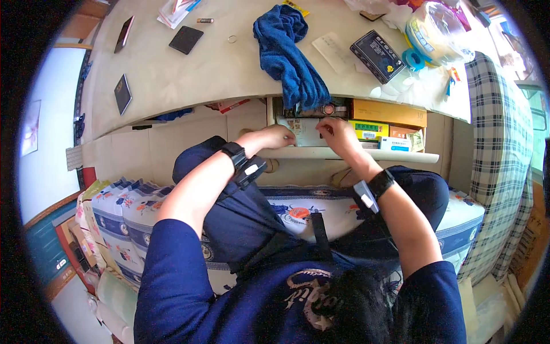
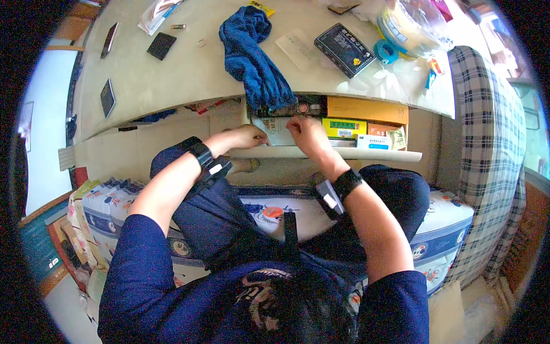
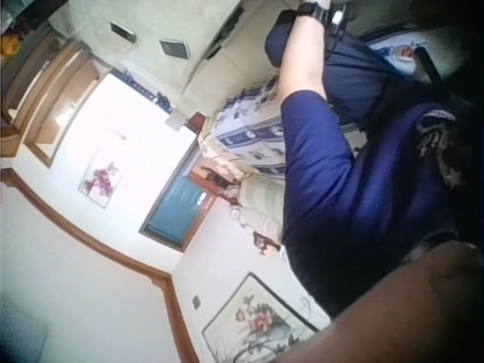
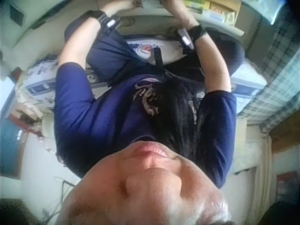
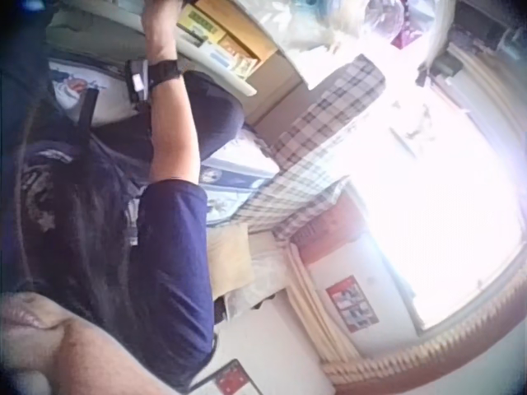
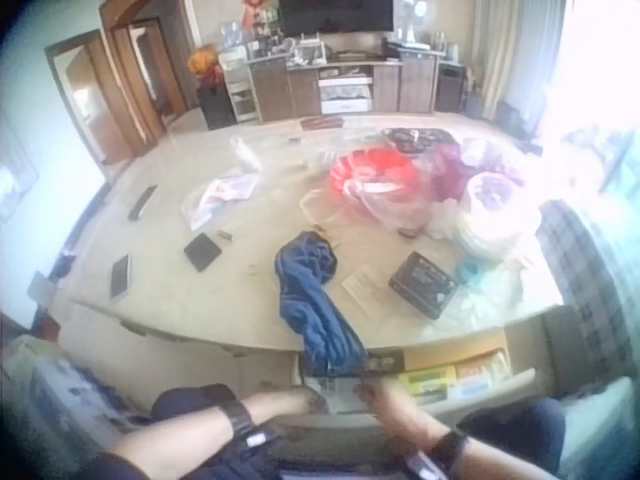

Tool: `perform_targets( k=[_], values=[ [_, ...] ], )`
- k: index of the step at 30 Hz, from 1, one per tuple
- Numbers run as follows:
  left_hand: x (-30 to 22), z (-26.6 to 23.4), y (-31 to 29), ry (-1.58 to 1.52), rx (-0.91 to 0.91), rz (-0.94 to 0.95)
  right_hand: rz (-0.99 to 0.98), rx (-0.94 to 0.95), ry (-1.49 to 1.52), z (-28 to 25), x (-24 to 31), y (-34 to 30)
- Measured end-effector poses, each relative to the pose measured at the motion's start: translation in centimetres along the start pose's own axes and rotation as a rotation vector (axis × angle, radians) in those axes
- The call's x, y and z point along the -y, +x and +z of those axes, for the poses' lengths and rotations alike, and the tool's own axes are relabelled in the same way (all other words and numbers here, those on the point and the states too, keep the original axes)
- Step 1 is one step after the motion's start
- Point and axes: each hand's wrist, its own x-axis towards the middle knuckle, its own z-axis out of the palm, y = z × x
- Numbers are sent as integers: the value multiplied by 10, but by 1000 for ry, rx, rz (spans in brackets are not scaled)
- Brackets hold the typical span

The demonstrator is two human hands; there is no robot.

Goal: Organizing various medication boxes, pill blister packs, and related documents from a table into a drawer.

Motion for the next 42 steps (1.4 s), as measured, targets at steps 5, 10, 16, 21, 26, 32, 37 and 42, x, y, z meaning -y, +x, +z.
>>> perform_targets(
  k=[5,10,16,21,26,32,37,42],
  values=[
    [38,19,21,131,-94,67,-433,-258,-527,52,-12,-63],
    [31,32,40,-117,-240,-84,-436,393,-240,99,-41,-128],
    [-61,-34,-31,340,-201,-22,-396,-313,-3,-13,67,-65],
    [-140,-94,-79,140,-1244,283,-375,-619,212,-54,108,-4],
    [-136,-117,-78,273,-1336,99,-476,-916,-206,-95,118,-7],
    [-96,-150,-76,169,-1422,43,-277,-919,-451,-147,36,13],
    [-86,-164,-129,533,-1722,124,-455,-879,-380,-169,50,0],
    [-133,-76,-127,-306,-1163,225,-446,-626,-231,-176,58,-82]
  ],
)
